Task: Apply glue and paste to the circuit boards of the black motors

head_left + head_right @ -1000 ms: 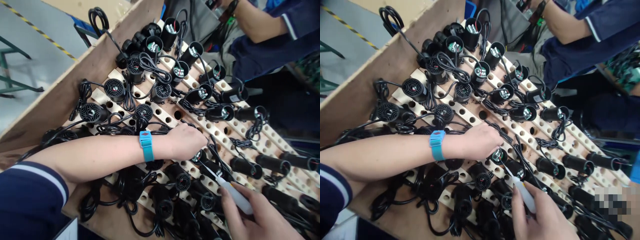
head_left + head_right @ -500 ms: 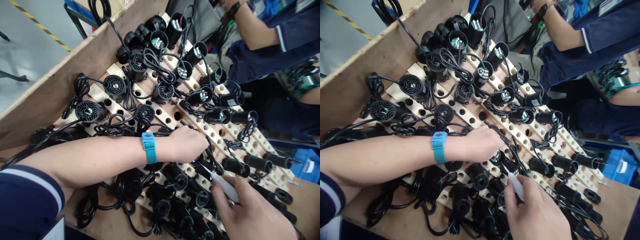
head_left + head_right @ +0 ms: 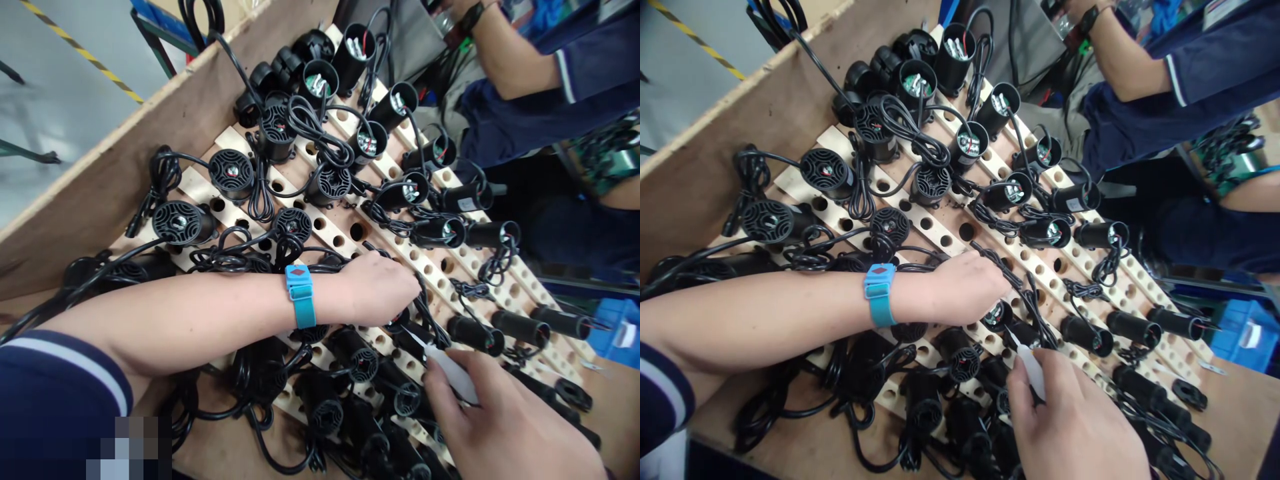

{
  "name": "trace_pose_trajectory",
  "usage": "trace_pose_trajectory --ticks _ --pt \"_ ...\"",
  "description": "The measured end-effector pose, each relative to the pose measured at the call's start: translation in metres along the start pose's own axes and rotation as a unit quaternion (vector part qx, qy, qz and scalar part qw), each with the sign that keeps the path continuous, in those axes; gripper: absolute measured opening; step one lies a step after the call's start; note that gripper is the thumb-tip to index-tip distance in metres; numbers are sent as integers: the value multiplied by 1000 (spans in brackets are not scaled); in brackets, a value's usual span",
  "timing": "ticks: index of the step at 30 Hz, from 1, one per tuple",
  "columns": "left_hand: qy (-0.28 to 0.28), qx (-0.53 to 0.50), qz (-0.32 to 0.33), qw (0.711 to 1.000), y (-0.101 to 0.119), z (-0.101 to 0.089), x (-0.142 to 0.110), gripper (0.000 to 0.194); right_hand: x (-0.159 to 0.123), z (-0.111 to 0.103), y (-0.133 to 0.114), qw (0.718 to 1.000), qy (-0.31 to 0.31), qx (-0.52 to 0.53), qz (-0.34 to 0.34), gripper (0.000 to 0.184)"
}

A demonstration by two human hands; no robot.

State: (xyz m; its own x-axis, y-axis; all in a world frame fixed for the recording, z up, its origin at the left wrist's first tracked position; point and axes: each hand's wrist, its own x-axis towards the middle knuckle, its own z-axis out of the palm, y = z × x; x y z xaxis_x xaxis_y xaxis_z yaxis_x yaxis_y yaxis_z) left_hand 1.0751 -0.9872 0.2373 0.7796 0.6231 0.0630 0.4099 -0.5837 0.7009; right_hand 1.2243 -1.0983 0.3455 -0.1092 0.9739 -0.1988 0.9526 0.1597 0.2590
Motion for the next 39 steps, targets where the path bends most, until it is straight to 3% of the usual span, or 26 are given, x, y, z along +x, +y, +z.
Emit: trace_pose_trajectory --ticks 17,29,39 --pt "12 5 7 1000 -2 3 1 12 0 3 3 1000 5 -12 -17 28" --pt "3 -1 0 1000 -1 0 0 12 -2 2 -3 1000 13 -26 12 31" --pt "13 1 -4 1000 -1 2 -1 15 -1 3 0 998 26 -12 -57 30"
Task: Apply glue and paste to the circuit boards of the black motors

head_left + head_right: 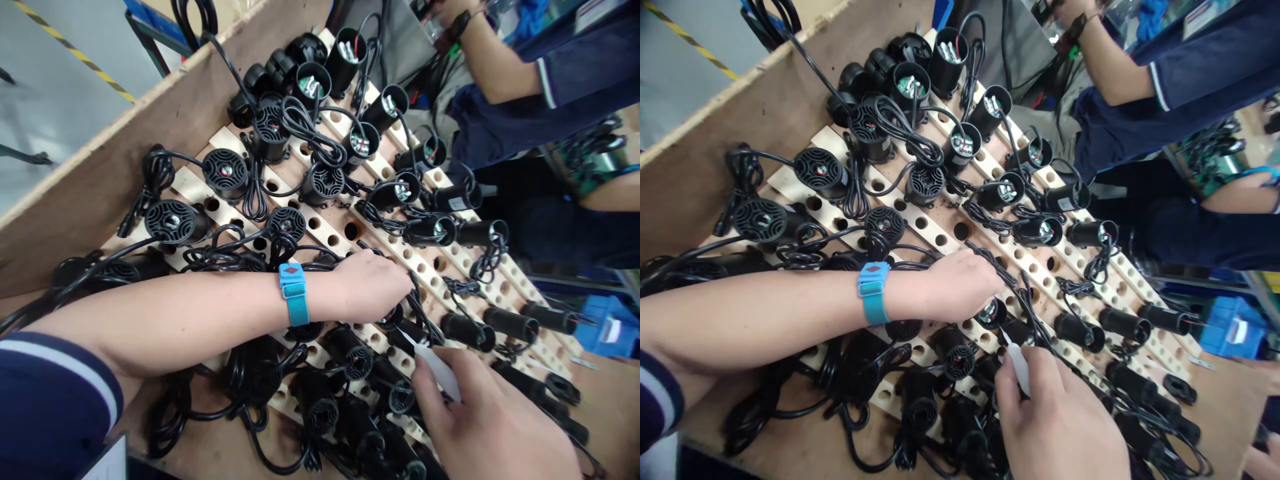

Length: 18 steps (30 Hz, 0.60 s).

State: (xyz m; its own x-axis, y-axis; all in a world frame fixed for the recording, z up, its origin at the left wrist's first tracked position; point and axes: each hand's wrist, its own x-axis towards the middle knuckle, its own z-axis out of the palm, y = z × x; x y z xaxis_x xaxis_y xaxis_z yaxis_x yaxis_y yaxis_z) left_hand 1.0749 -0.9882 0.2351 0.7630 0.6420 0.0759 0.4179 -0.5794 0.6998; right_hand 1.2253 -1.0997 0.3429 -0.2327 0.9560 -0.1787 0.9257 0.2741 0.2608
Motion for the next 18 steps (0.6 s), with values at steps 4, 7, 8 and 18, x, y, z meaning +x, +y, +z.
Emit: trace_pose_trajectory --ticks 4,7,8,18 --pt "14 2 9 1000 -1 1 -1 16 -2 -2 0 1000 7 18 21 30" --pt "5 17 1 1000 0 0 -2 17 -7 -2 4 997 -1 66 52 28" --pt "3 23 -3 1000 1 0 -2 18 -10 -1 5 994 -4 89 65 27" --pt "-10 34 -20 999 1 -1 -3 19 -53 30 8 904 47 316 283 35"
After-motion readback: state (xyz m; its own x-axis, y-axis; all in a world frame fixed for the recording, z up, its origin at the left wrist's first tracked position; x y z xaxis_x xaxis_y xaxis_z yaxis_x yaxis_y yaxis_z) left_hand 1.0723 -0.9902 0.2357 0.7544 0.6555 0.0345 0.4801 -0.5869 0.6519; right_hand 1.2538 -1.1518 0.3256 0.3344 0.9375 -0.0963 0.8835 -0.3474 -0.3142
